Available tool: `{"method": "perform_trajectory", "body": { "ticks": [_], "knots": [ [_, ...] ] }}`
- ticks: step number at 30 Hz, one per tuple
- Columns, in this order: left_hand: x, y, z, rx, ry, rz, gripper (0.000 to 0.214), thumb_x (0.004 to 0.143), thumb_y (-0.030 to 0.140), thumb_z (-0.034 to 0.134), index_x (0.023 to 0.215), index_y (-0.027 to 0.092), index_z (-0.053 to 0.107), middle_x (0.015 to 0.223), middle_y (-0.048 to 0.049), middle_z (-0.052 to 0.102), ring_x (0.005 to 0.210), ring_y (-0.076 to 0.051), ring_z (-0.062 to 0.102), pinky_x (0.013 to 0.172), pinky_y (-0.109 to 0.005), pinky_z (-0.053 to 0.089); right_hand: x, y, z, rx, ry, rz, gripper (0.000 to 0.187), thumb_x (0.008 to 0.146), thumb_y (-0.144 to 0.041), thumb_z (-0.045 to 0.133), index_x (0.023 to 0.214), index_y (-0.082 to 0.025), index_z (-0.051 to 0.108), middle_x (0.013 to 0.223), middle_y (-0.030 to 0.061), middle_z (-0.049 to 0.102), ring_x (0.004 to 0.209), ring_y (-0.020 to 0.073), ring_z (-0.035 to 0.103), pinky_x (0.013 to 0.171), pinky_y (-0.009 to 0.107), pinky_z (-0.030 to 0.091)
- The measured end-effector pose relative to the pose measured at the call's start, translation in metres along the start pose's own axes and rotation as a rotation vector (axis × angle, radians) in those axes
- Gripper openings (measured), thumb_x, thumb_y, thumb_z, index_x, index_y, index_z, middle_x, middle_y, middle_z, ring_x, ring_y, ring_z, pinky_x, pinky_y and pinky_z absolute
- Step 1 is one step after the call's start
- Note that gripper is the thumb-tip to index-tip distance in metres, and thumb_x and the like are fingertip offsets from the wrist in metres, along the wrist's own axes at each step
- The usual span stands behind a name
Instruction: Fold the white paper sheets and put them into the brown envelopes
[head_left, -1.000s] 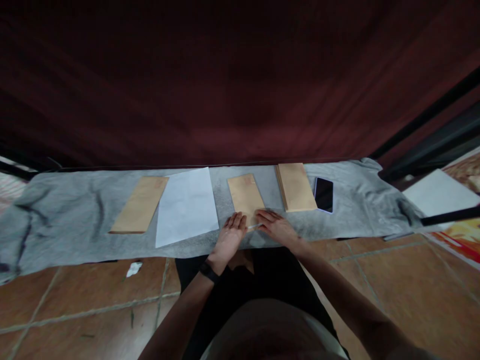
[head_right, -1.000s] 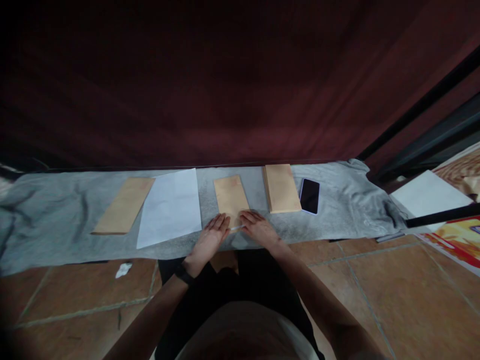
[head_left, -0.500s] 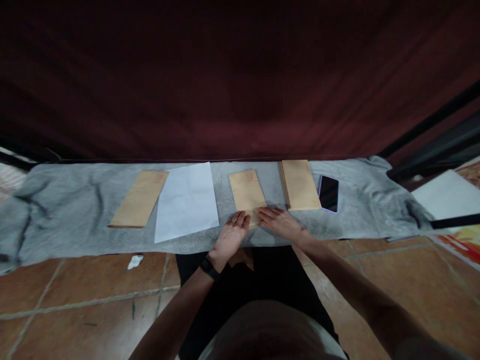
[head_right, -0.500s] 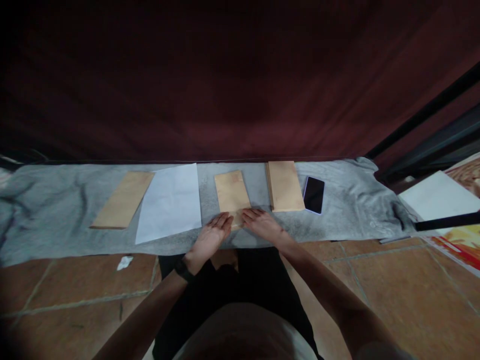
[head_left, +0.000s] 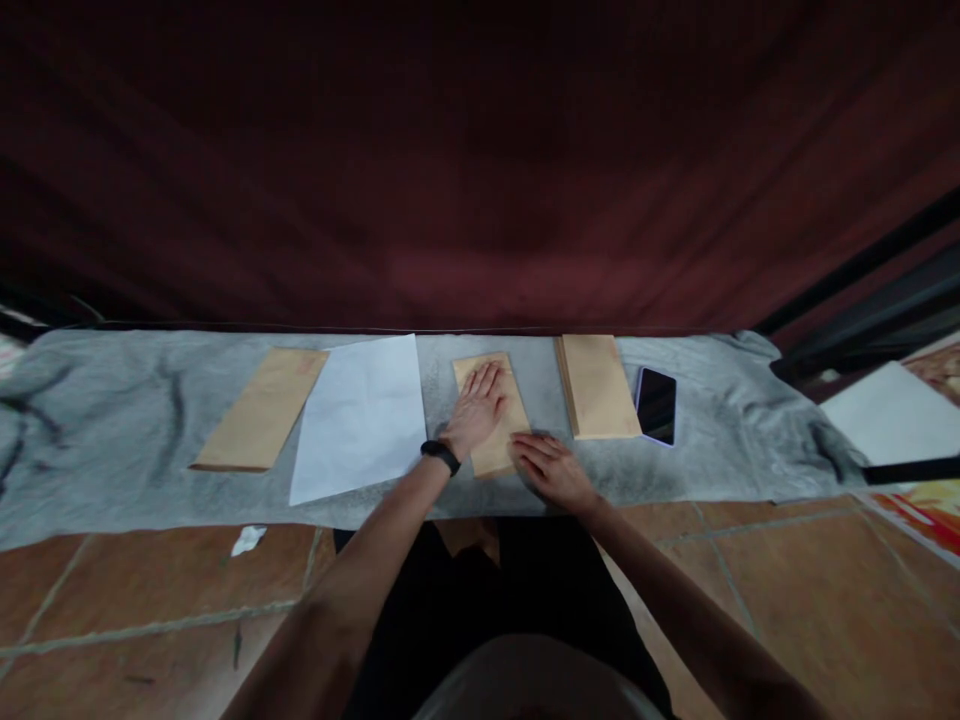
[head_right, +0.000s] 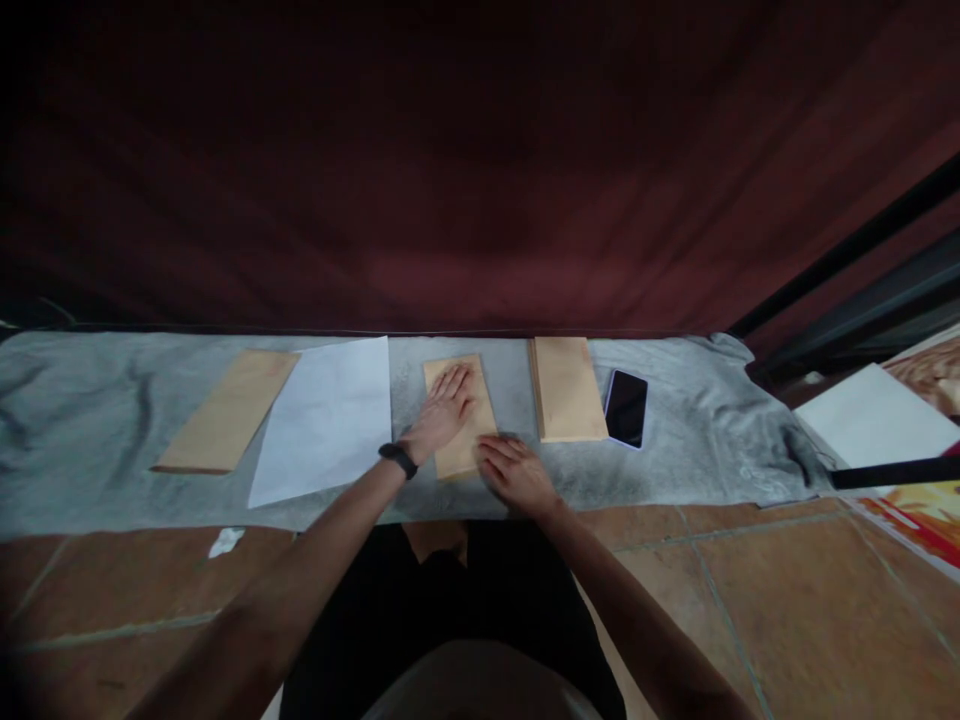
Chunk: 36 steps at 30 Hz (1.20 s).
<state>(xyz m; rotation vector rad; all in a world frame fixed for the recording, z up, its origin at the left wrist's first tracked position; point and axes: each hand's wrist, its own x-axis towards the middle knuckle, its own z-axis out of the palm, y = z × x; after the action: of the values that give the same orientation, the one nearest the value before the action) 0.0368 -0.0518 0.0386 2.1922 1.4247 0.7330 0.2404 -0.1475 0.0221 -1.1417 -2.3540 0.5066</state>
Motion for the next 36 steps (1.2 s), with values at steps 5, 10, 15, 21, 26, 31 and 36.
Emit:
{"method": "perform_trajectory", "body": {
  "ticks": [5,10,15,21,26,31,36],
  "knots": [
    [0.046,-0.027,0.004,0.19,-0.08,0.001,0.056,0.1,0.03,0.036,0.152,0.01,0.044,0.162,-0.0146,0.04,0.154,-0.028,0.028,0.128,-0.049,0.01,0.002,-0.004,-0.005,0.032,0.01,-0.021,0.034,0.105,-0.028,0.046,0.134,-0.022,0.063,0.14,0.0116,0.065,0.126,0.0246,0.061,0.109,0.046,0.048],
    [0.041,-0.031,0.011,0.327,-0.136,0.124,0.056,0.103,0.032,0.029,0.156,0.015,0.038,0.165,-0.0092,0.036,0.154,-0.022,0.027,0.128,-0.045,0.013,0.002,-0.002,-0.003,0.045,0.038,-0.049,0.032,0.105,-0.027,0.046,0.132,-0.022,0.062,0.137,0.0115,0.066,0.124,0.0247,0.063,0.106,0.047,0.05],
    [0.015,-0.024,0.016,0.39,-0.183,0.214,0.057,0.105,0.036,0.025,0.157,0.014,0.034,0.165,-0.01,0.035,0.155,-0.019,0.026,0.128,-0.041,0.017,0.001,0.0,0.001,0.03,0.071,-0.038,0.028,0.103,-0.025,0.048,0.124,-0.023,0.067,0.131,0.0098,0.07,0.118,0.0247,0.066,0.102,0.047,0.054],
    [-0.027,-0.005,0.02,0.385,-0.215,0.294,0.057,0.106,0.038,0.029,0.157,0.011,0.033,0.166,-0.0115,0.031,0.156,-0.019,0.021,0.129,-0.039,0.015,-0.003,0.002,0.004,0.047,0.168,0.017,0.025,0.103,-0.026,0.047,0.111,-0.022,0.071,0.115,0.0098,0.074,0.108,0.024,0.069,0.099,0.044,0.056],
    [-0.066,0.01,0.026,0.376,-0.235,0.363,0.057,0.105,0.037,0.033,0.156,0.011,0.032,0.167,-0.0121,0.03,0.156,-0.02,0.021,0.128,-0.038,0.015,-0.006,0.006,0.003,0.071,0.23,0.136,0.028,0.105,-0.03,0.041,0.107,-0.022,0.068,0.104,0.0098,0.073,0.1,0.0247,0.07,0.091,0.041,0.058],
    [-0.098,0.027,0.021,0.317,-0.233,0.439,0.061,0.104,0.041,0.039,0.158,0.013,0.03,0.164,-0.0133,0.037,0.154,-0.02,0.028,0.127,-0.038,0.019,-0.006,0.009,0.0,0.105,0.281,0.199,0.032,0.106,-0.034,0.038,0.11,-0.024,0.068,0.105,0.0099,0.072,0.103,0.025,0.069,0.094,0.041,0.058],
    [-0.116,0.038,0.015,0.312,-0.251,0.462,0.061,0.102,0.043,0.044,0.154,0.012,0.036,0.16,-0.015,0.043,0.15,-0.022,0.037,0.127,-0.037,0.019,0.006,0.011,0.001,0.107,0.196,0.114,0.038,0.106,-0.033,0.037,0.13,-0.024,0.064,0.135,0.01,0.066,0.129,0.0242,0.059,0.112,0.046,0.048]
  ]
}}
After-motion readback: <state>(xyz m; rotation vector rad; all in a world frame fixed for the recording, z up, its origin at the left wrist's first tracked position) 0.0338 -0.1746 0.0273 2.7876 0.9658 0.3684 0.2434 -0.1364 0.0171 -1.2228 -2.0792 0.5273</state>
